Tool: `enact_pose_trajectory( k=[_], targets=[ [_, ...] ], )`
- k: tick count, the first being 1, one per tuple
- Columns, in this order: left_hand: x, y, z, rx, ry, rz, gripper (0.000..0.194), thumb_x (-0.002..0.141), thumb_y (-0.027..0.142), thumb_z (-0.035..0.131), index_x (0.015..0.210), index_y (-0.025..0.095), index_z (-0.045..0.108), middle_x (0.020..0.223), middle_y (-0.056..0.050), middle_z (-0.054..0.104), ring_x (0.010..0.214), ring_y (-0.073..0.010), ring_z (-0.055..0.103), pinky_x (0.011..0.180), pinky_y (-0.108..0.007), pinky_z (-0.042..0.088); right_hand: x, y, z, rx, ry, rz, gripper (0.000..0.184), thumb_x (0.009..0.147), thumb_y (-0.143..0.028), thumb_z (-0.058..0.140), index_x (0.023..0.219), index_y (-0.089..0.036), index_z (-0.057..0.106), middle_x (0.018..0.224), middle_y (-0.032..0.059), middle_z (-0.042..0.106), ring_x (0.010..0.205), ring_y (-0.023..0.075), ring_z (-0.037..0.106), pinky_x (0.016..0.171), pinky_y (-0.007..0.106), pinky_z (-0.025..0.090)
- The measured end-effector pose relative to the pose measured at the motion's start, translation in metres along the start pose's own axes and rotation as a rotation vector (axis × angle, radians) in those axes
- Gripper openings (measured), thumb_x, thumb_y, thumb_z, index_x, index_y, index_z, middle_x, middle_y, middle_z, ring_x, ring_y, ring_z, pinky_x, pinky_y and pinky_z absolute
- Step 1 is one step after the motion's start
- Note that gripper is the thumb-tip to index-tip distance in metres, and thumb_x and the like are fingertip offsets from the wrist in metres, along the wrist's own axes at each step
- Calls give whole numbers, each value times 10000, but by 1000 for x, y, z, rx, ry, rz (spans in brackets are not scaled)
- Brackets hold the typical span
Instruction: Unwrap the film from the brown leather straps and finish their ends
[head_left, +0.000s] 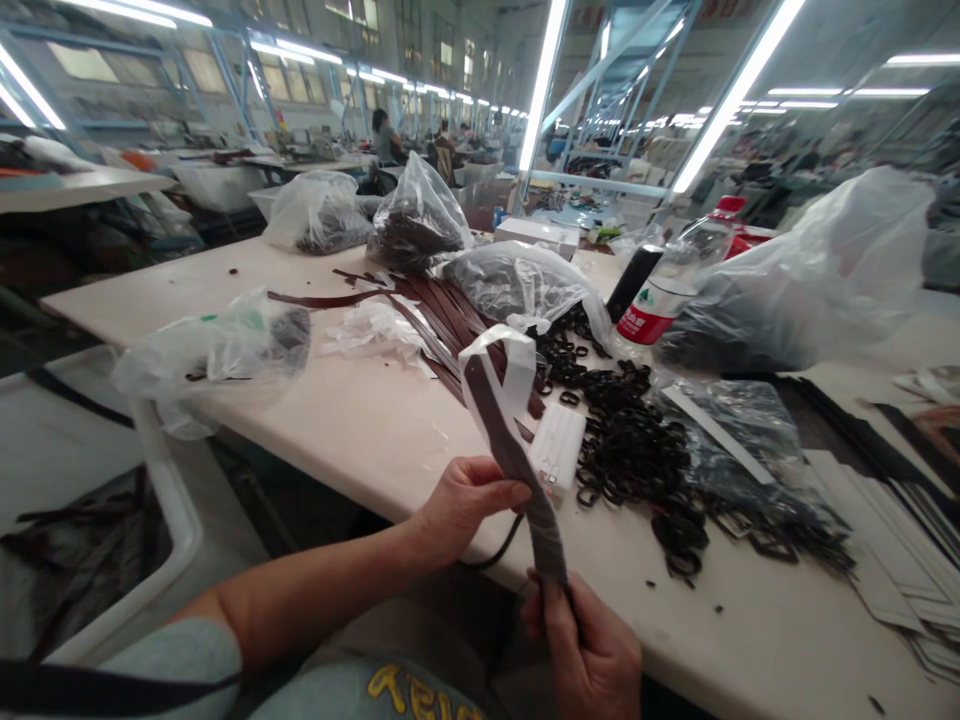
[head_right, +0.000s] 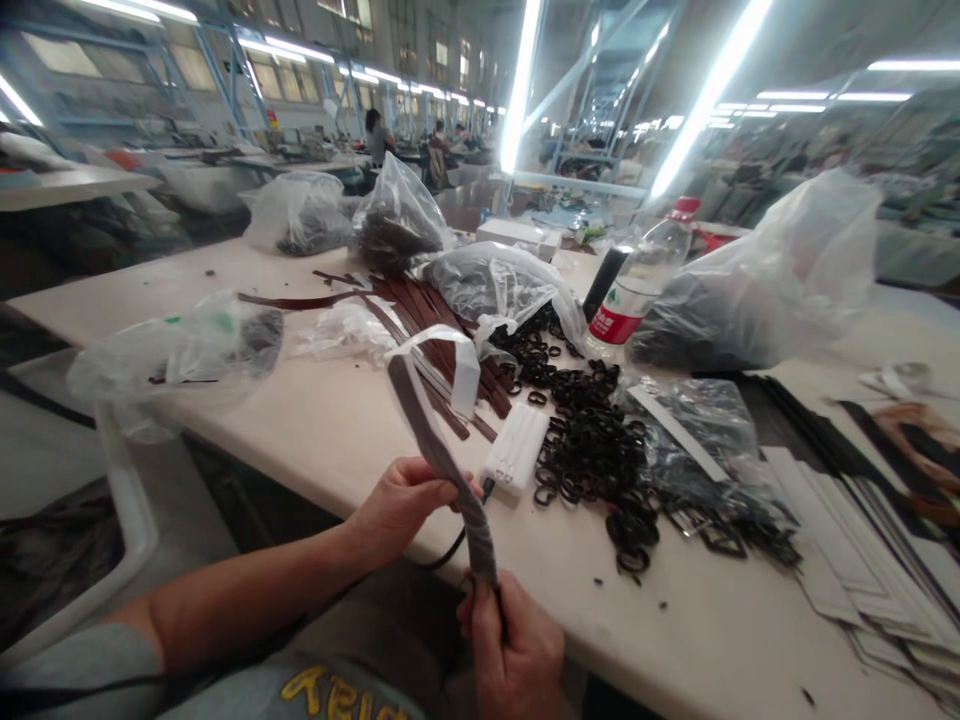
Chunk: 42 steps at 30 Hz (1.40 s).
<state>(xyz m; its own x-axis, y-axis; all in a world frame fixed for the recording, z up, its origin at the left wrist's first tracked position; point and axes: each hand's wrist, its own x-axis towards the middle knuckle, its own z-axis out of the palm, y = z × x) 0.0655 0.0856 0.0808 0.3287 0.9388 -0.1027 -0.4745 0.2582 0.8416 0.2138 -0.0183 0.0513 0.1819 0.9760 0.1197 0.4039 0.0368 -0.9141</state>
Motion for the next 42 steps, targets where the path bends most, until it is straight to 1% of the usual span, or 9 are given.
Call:
enact_pose_trajectory(
  k=[5, 11, 15, 20, 26, 31, 36, 40, 42],
  targets=[
    [10, -6, 4, 6, 32, -118, 356, 613, 425, 861, 753, 114, 759, 680, -55, 691, 552, -97, 508, 535, -232, 351, 4, 1, 4, -28, -54, -110, 403, 962, -460, 478, 718, -203, 669, 543, -8, 590, 478, 137, 553, 500, 241, 421],
    [4, -14, 6, 125, -62, -188, 380, 617, 437, 856, 792, 106, 789, 677, -52, 687, 609, -123, 531, 595, -237, 402, 5, 3, 6, -56, -26, -130, 361, 972, -404, 476, 716, -205, 633, 551, -18, 582, 489, 129, 549, 510, 229, 411],
    [7, -13, 8, 38, -95, -241, 409, 628, 449, 854, 846, 108, 792, 733, -76, 718, 624, -144, 585, 617, -251, 450, 11, 2, 3, -71, -44, -186, 372, 975, -388, 465, 693, -202, 622, 553, -12, 577, 497, 130, 549, 529, 231, 413],
    [19, -8, 0, -65, -15, -134, 356, 644, 404, 860, 828, 110, 782, 797, -92, 736, 723, -172, 645, 737, -281, 503, 16, 12, -7, 55, -147, -19, 380, 964, -467, 488, 787, -186, 672, 577, 2, 625, 525, 143, 582, 519, 213, 459],
    [14, -14, -3, 122, 5, -94, 288, 714, 351, 813, 866, 108, 786, 805, -64, 739, 746, -158, 623, 772, -253, 468, 20, 21, -11, 316, -199, 150, 514, 960, -595, 394, 1140, -192, 658, 979, 91, 755, 802, 234, 714, 703, 300, 585],
    [5, -20, 3, 94, -152, -230, 296, 730, 401, 780, 756, 109, 741, 551, -8, 616, 483, -119, 521, 530, -246, 408, 27, 14, 3, 145, -129, 53, 441, 927, -564, 513, 713, -195, 623, 588, 11, 622, 542, 157, 591, 526, 227, 478],
    [9, -20, -2, 90, 28, -72, 255, 708, 342, 803, 781, 104, 747, 698, -41, 692, 614, -128, 584, 619, -232, 456, 26, 14, 11, 167, -165, 66, 392, 951, -532, 492, 842, -192, 654, 577, -16, 602, 494, 134, 561, 494, 212, 449],
    [1, -29, 1, 61, -136, -210, 258, 717, 348, 787, 788, 103, 746, 561, -16, 626, 481, -133, 544, 499, -248, 426, 30, 10, 8, 130, -84, 5, 426, 951, -514, 489, 682, -201, 597, 529, -18, 572, 466, 123, 539, 472, 205, 426],
    [1, -27, 2, 41, -156, -218, 269, 721, 346, 787, 839, 105, 757, 597, -24, 649, 493, -132, 555, 513, -249, 442, 30, 10, 8, 120, -86, -19, 427, 953, -505, 487, 668, -203, 587, 519, -18, 568, 461, 125, 536, 469, 206, 422]
  ],
)
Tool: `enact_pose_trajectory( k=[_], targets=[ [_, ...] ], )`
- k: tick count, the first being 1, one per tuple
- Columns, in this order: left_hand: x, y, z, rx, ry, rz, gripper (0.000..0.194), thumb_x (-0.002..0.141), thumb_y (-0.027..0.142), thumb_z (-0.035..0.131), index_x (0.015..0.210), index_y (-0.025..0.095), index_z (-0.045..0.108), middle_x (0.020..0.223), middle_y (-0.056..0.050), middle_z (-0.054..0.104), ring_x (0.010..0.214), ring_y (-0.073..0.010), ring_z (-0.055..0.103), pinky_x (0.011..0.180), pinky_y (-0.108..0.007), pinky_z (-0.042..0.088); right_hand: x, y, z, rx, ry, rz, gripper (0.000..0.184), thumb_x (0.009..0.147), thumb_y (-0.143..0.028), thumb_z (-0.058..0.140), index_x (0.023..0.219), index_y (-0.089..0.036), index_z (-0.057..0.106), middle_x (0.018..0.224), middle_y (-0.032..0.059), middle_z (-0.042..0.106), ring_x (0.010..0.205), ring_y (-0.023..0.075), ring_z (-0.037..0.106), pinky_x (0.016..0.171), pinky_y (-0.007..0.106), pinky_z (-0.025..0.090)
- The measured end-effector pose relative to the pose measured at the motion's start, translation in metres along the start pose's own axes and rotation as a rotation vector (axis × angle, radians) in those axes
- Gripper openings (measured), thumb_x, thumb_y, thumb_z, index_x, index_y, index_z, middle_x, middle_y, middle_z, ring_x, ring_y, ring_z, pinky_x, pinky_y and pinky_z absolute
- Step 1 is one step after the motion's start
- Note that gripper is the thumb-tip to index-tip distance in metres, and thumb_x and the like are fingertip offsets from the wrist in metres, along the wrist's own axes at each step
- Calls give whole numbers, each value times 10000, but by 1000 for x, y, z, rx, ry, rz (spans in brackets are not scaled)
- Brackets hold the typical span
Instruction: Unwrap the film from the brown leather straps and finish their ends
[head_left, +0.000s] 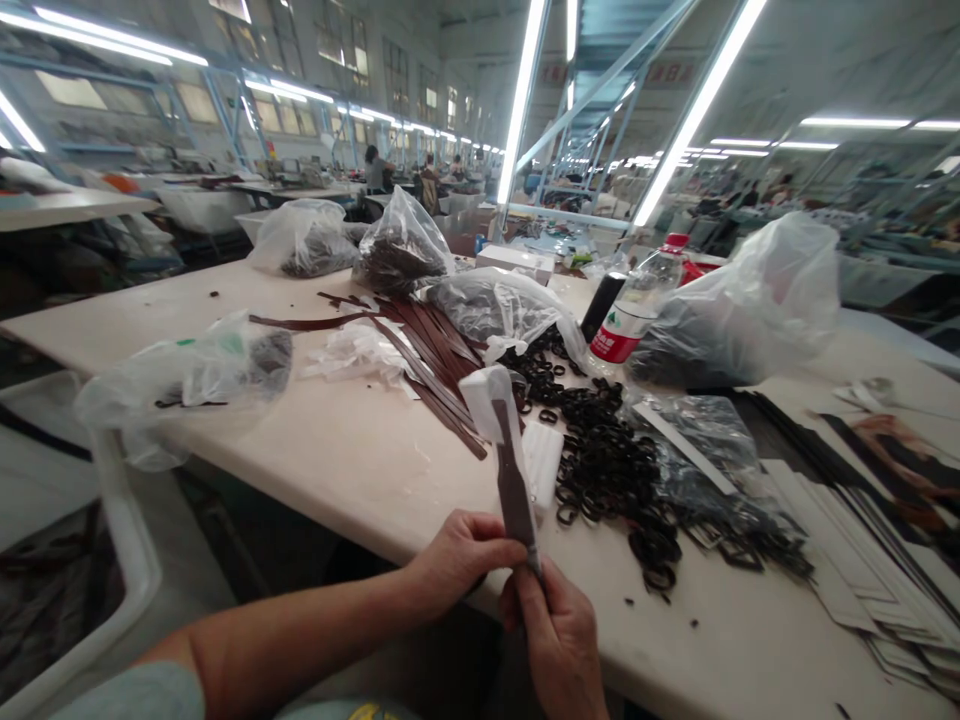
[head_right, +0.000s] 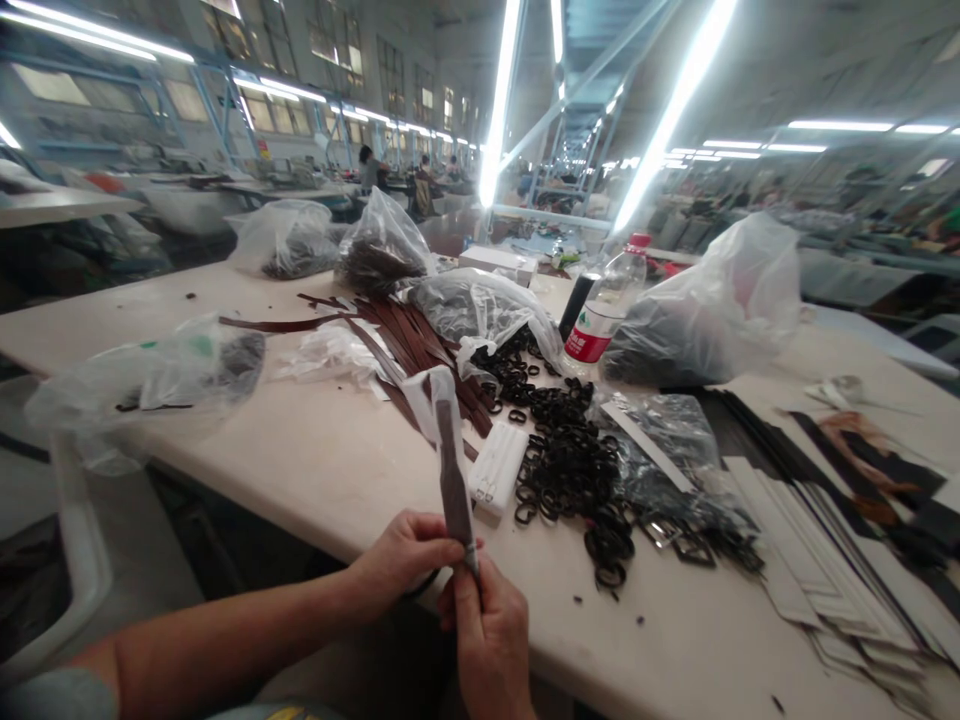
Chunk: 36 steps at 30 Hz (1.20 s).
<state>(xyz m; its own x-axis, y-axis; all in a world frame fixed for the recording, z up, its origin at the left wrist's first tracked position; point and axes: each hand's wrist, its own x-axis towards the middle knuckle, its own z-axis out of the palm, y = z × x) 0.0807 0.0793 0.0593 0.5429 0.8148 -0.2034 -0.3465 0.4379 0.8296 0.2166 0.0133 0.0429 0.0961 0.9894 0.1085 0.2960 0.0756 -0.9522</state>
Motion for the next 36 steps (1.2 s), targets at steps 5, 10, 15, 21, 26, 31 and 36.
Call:
enact_pose_trajectory(
  k=[5, 10, 15, 21, 26, 31, 36],
  targets=[
    [8, 15, -5, -59, 215, 148, 370, 698, 377, 823, 963, 123, 778, 819, -63, 733, 740, -142, 628, 742, -240, 489, -6, 9, 3, 20, -104, 52, 379, 970, -497, 467, 798, -197, 623, 575, -18, 589, 493, 130, 553, 485, 207, 434],
    [-1, 5, -5, 5, 85, -40, 325, 683, 360, 829, 881, 107, 783, 699, -54, 703, 600, -133, 582, 613, -247, 453, -7, 17, 5, 8, -19, 15, 406, 966, -493, 476, 715, -199, 600, 542, -18, 577, 472, 125, 540, 473, 205, 425],
    [8, 24, -8, -138, 232, 178, 388, 653, 403, 854, 919, 129, 784, 896, -89, 746, 770, -166, 644, 763, -270, 496, -10, 15, 4, 12, -105, 38, 365, 974, -468, 471, 777, -199, 619, 578, -18, 588, 494, 125, 547, 491, 205, 430],
    [6, 9, -7, -29, 171, -59, 469, 665, 510, 824, 845, 79, 786, 742, -97, 728, 627, -139, 598, 633, -243, 448, -11, 14, 9, -24, -99, -46, 363, 977, -430, 468, 723, -205, 598, 566, -19, 584, 502, 122, 541, 510, 202, 422],
    [3, 14, -14, -143, 247, 67, 399, 601, 462, 878, 731, 109, 746, 750, -79, 725, 700, -158, 634, 715, -261, 481, -15, 11, 1, -9, -188, 25, 374, 992, -457, 423, 814, -196, 624, 598, -12, 595, 528, 137, 566, 518, 213, 451],
    [3, 18, -14, -86, 249, 152, 305, 655, 375, 862, 742, 119, 722, 755, -54, 721, 724, -146, 628, 770, -262, 485, -10, -1, -9, -82, -115, -49, 333, 951, -451, 514, 1116, -179, 613, 817, 33, 703, 716, 178, 657, 641, 239, 510],
    [-13, -3, -1, -25, 102, 28, 279, 674, 367, 837, 746, 125, 720, 632, -24, 672, 546, -143, 584, 582, -270, 473, -6, -9, -2, -127, 8, -83, 372, 982, -417, 464, 700, -207, 585, 524, -30, 559, 458, 126, 531, 469, 219, 414]
  ],
)
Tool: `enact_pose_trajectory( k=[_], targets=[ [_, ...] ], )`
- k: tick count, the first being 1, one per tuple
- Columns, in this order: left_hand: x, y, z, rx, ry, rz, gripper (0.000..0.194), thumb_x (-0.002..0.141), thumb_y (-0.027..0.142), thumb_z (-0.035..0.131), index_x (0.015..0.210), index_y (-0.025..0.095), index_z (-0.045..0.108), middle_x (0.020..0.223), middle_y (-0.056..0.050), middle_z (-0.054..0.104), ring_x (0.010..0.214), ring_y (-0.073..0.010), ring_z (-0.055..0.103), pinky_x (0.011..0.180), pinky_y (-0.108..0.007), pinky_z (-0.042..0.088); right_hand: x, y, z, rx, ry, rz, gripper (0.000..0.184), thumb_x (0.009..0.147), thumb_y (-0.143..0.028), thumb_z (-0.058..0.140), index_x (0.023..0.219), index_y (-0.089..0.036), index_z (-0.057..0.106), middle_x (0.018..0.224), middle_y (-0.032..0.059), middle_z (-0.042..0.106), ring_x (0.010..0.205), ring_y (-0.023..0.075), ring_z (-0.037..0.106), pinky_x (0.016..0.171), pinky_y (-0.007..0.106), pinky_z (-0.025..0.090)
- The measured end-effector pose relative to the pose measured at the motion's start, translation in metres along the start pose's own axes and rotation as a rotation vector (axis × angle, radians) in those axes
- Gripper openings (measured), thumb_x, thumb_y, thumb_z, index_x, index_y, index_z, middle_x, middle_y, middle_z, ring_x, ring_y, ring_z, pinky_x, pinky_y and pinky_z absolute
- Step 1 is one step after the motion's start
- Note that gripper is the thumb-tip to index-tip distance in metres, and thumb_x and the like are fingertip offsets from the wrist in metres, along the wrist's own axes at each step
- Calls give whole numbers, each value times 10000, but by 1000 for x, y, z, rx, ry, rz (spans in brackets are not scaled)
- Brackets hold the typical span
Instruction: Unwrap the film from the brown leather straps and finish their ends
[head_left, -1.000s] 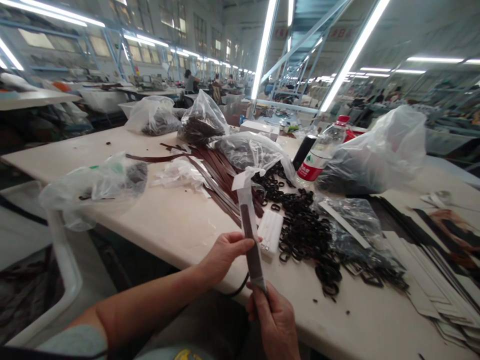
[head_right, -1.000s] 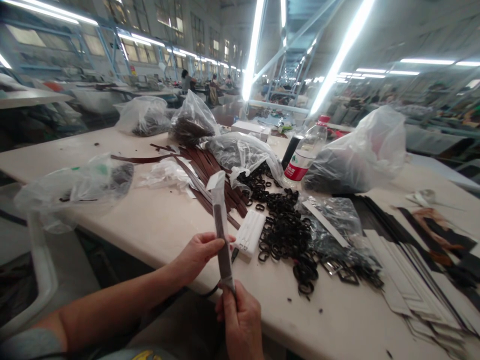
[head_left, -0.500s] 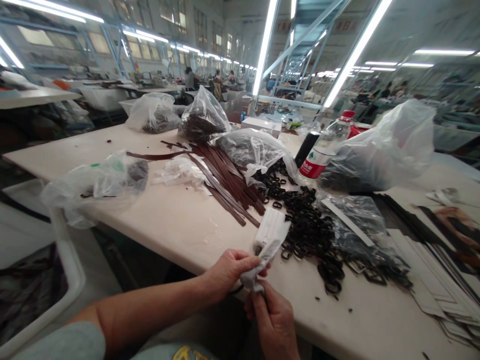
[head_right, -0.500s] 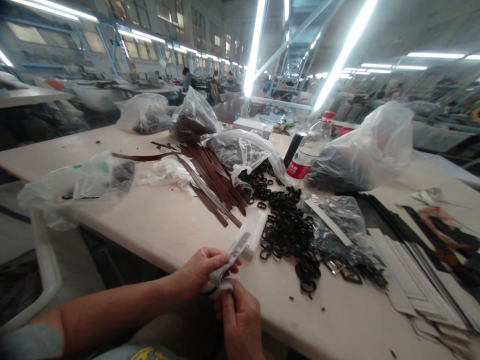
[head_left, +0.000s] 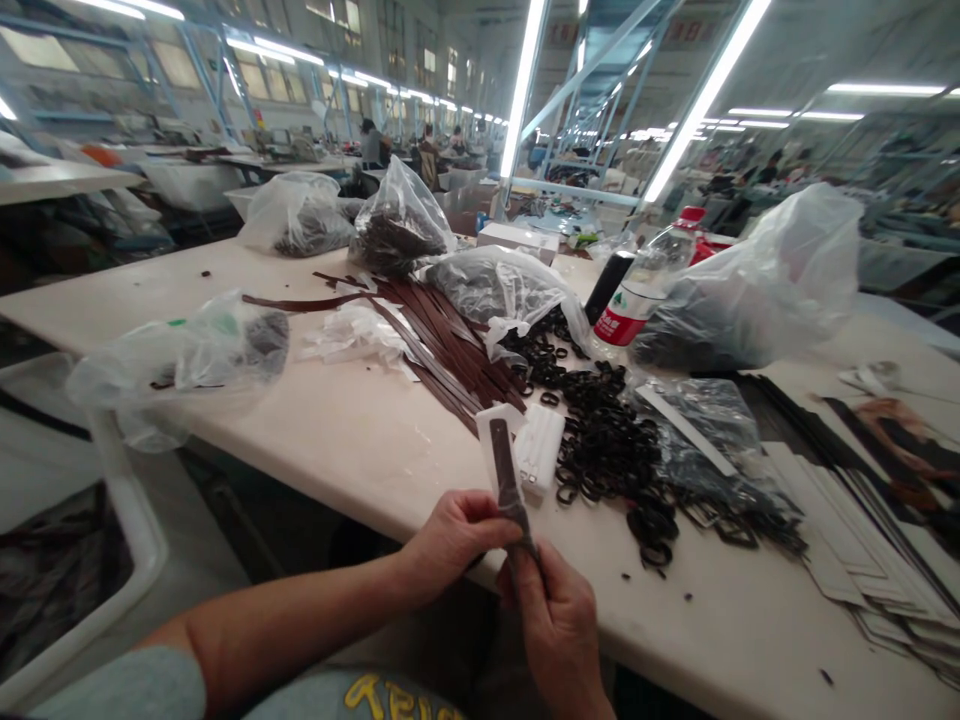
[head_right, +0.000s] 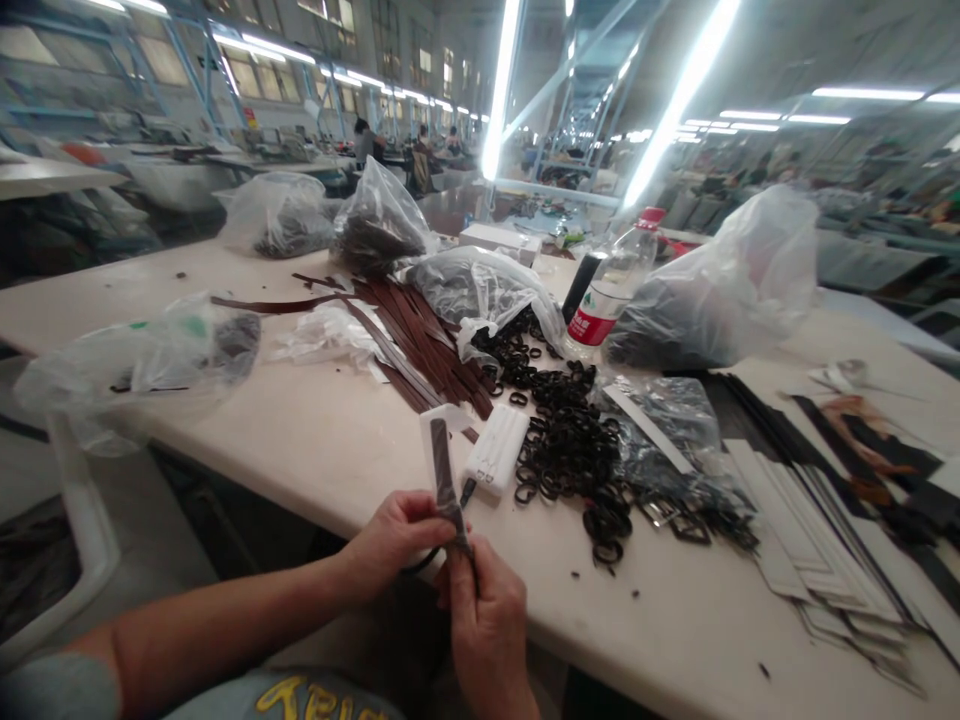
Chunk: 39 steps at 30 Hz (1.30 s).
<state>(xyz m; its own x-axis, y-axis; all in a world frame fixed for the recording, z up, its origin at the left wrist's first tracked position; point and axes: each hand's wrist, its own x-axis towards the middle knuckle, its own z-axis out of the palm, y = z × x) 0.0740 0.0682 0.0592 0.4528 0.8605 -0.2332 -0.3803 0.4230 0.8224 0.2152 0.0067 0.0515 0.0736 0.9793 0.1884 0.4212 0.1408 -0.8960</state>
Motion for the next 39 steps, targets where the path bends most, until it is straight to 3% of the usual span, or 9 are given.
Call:
enact_pose_trajectory(
  k=[3, 7, 13, 17, 19, 24, 28, 34, 39],
  targets=[
    [-2, 5, -1, 10, -60, -16, 338, 652, 374, 849, 862, 124, 760, 686, -39, 698, 570, -158, 599, 594, -284, 484, -2, 1, 0, 3, -2, -26, 355, 976, -402, 485, 701, -205, 591, 539, -29, 567, 461, 119, 531, 470, 209, 412],
    [9, 19, -7, 27, 130, 176, 346, 686, 381, 833, 927, 138, 784, 875, -70, 748, 816, -178, 640, 818, -276, 482, -6, 4, -1, -1, -62, -3, 343, 981, -398, 487, 727, -201, 607, 552, -27, 575, 479, 116, 542, 477, 201, 406],
    [7, 5, -5, 102, 93, -20, 394, 669, 448, 835, 841, 97, 786, 752, -82, 726, 680, -162, 607, 691, -272, 472, -5, 5, 4, 11, -55, -30, 341, 983, -384, 481, 718, -198, 590, 564, -25, 578, 469, 111, 551, 482, 200, 419],
    [11, 15, -6, -51, 136, 104, 385, 691, 416, 827, 933, 120, 785, 883, -98, 750, 791, -183, 645, 793, -291, 495, -4, 5, 2, -30, -58, -28, 349, 986, -378, 469, 712, -201, 591, 551, -28, 570, 469, 113, 551, 482, 207, 414],
    [15, 23, -6, -102, 160, 156, 375, 688, 433, 826, 887, 118, 788, 869, -101, 752, 789, -184, 649, 802, -294, 497, -3, 5, 1, -37, -52, -25, 336, 987, -379, 469, 735, -200, 602, 548, -32, 570, 465, 112, 548, 482, 207, 414],
    [13, 18, -6, 19, 87, 47, 324, 698, 419, 817, 817, 119, 791, 773, -77, 744, 702, -168, 629, 758, -292, 488, 0, 3, 4, -35, -32, -43, 337, 987, -376, 478, 728, -199, 603, 542, -36, 557, 470, 111, 535, 488, 212, 403],
    [9, 17, -7, 94, 124, 120, 269, 691, 361, 824, 822, 128, 795, 802, -65, 752, 761, -177, 633, 803, -290, 469, 3, 1, 3, -14, -67, -16, 330, 994, -386, 457, 767, -200, 608, 569, -32, 569, 508, 121, 548, 520, 221, 416],
    [15, 41, -4, -96, 184, 199, 249, 632, 341, 850, 764, 138, 793, 796, -70, 758, 795, -186, 657, 858, -309, 476, -13, 12, -10, -99, -148, 18, 353, 991, -417, 453, 750, -210, 606, 584, -28, 587, 518, 132, 563, 532, 236, 417],
    [15, 35, -4, -56, 170, 149, 265, 631, 339, 847, 775, 123, 795, 821, -95, 766, 805, -199, 665, 888, -334, 474, -40, 34, -34, -131, -229, 117, 387, 981, -448, 462, 701, -219, 598, 585, -22, 601, 537, 150, 577, 547, 252, 425]
  ],
)
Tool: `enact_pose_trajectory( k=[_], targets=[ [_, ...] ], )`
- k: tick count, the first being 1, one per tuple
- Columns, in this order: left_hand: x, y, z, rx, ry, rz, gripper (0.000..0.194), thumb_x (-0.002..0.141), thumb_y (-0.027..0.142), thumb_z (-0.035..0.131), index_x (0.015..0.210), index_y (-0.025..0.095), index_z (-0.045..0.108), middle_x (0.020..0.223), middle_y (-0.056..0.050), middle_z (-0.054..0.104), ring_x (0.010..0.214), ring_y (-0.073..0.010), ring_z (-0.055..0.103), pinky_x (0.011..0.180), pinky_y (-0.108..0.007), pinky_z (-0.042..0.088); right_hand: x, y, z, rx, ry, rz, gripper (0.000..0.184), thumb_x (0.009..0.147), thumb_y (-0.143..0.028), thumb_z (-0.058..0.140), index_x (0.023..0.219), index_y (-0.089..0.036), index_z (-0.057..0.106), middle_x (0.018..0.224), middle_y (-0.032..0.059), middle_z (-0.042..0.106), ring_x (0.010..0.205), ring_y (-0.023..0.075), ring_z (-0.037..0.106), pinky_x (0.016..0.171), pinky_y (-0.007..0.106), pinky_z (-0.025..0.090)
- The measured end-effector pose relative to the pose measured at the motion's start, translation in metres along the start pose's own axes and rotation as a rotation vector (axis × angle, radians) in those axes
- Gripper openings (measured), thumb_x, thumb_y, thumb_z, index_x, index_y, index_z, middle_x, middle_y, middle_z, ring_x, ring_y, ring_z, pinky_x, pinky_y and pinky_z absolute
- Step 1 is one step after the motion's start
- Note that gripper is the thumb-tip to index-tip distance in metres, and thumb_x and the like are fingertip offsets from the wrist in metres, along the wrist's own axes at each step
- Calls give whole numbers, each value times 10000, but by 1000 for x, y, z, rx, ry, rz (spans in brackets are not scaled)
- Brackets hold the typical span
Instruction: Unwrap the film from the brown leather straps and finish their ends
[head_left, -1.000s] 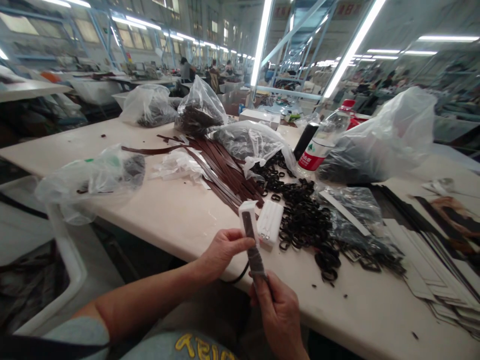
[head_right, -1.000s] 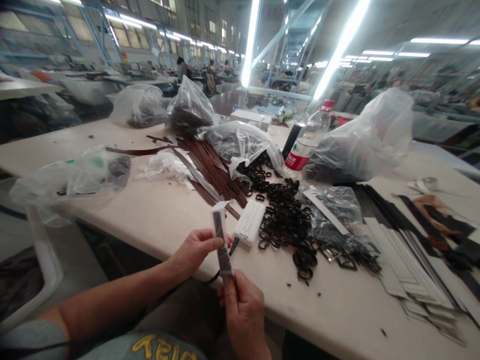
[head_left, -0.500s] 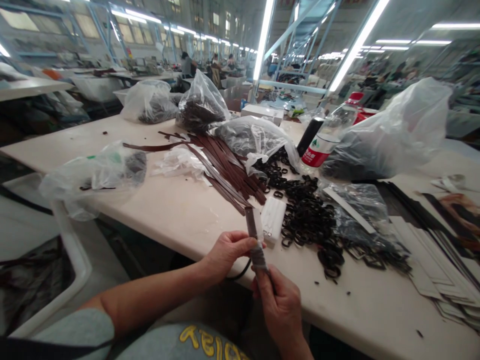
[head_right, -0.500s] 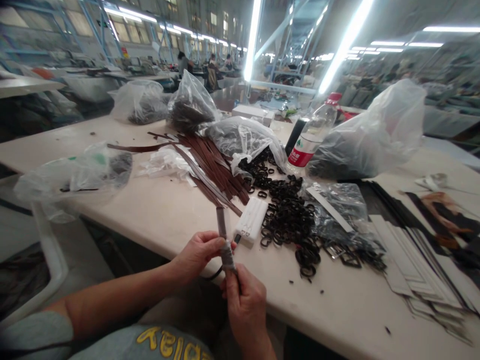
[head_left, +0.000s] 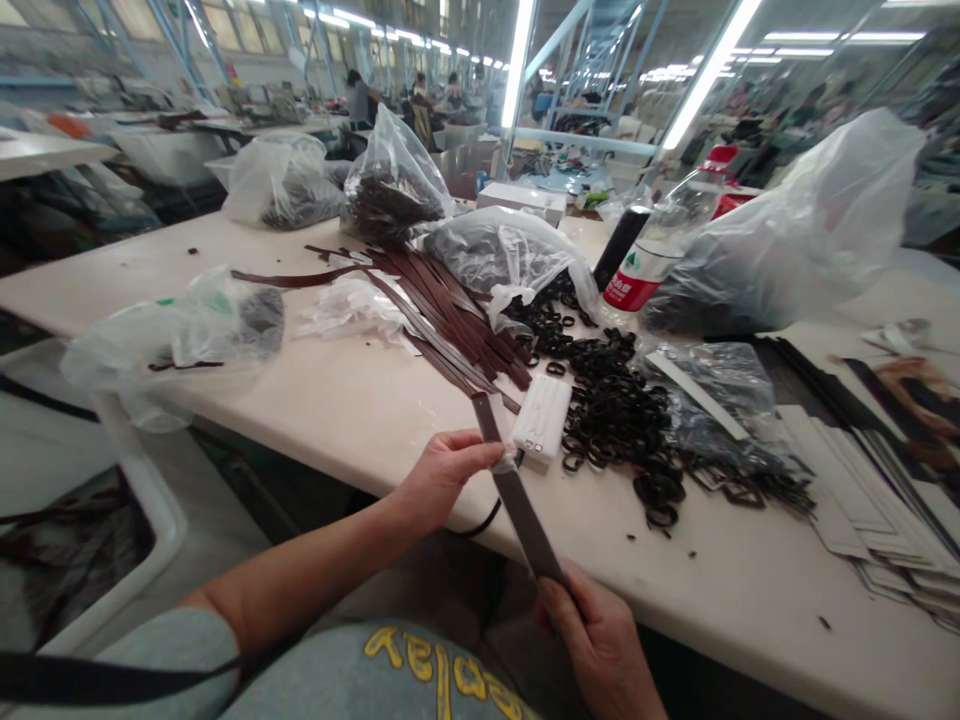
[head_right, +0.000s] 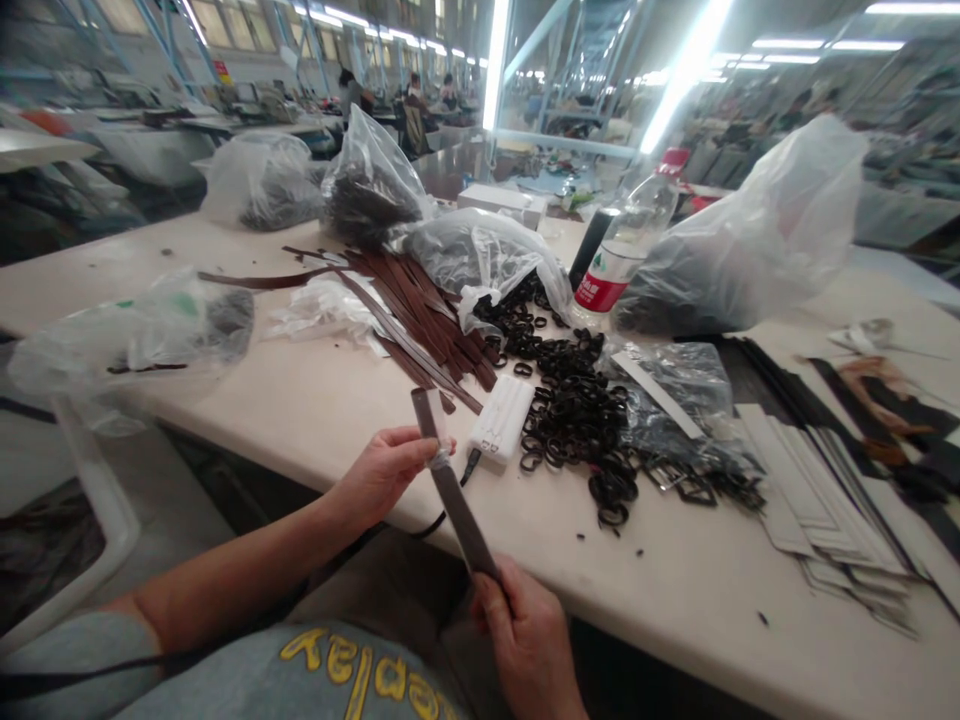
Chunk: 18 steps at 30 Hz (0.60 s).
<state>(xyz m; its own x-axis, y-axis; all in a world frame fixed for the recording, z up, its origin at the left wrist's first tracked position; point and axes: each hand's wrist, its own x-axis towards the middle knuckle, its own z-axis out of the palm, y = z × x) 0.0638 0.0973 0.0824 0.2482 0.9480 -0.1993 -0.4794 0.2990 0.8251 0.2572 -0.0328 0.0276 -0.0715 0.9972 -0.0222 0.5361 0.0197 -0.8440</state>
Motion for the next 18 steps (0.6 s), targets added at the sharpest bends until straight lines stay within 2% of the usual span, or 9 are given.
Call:
enact_pose_trajectory(
  k=[4, 8, 11, 14, 18],
  targets=[
    [-7, -13, 1, 40, -31, -46, 273, 658, 358, 823, 795, 124, 798, 863, -104, 766, 849, -219, 661, 894, -336, 464, -1, -8, -15, 82, -129, 64, 389, 973, -489, 458, 751, -216, 627, 651, -8, 643, 606, 171, 616, 579, 258, 460],
    [-13, -18, 4, 153, -132, -85, 269, 724, 343, 782, 896, 137, 799, 847, -72, 750, 841, -212, 641, 869, -318, 460, 22, -37, -14, 177, -99, 19, 351, 965, -494, 478, 933, -201, 669, 773, 13, 701, 719, 188, 655, 654, 266, 493],
    [-16, -19, 7, 139, -139, -90, 294, 750, 354, 763, 962, 152, 793, 836, -50, 736, 796, -190, 624, 837, -305, 455, 39, -51, -5, 126, -40, -33, 378, 973, -473, 471, 829, -189, 673, 704, 12, 680, 659, 173, 628, 627, 264, 467],
    [-16, -17, 8, 76, -116, -67, 286, 736, 346, 766, 951, 159, 792, 832, -37, 726, 793, -175, 615, 860, -299, 440, 46, -53, 3, 129, -32, -38, 406, 986, -450, 454, 745, -189, 651, 654, 9, 666, 612, 161, 615, 600, 260, 453],
    [-14, -18, 9, 18, -39, -28, 240, 687, 310, 786, 858, 141, 797, 974, -74, 740, 938, -212, 624, 936, -308, 410, 41, -50, 6, 162, -55, 3, 388, 981, -436, 473, 730, -194, 642, 632, 5, 669, 588, 159, 626, 581, 254, 455]
  ],
)
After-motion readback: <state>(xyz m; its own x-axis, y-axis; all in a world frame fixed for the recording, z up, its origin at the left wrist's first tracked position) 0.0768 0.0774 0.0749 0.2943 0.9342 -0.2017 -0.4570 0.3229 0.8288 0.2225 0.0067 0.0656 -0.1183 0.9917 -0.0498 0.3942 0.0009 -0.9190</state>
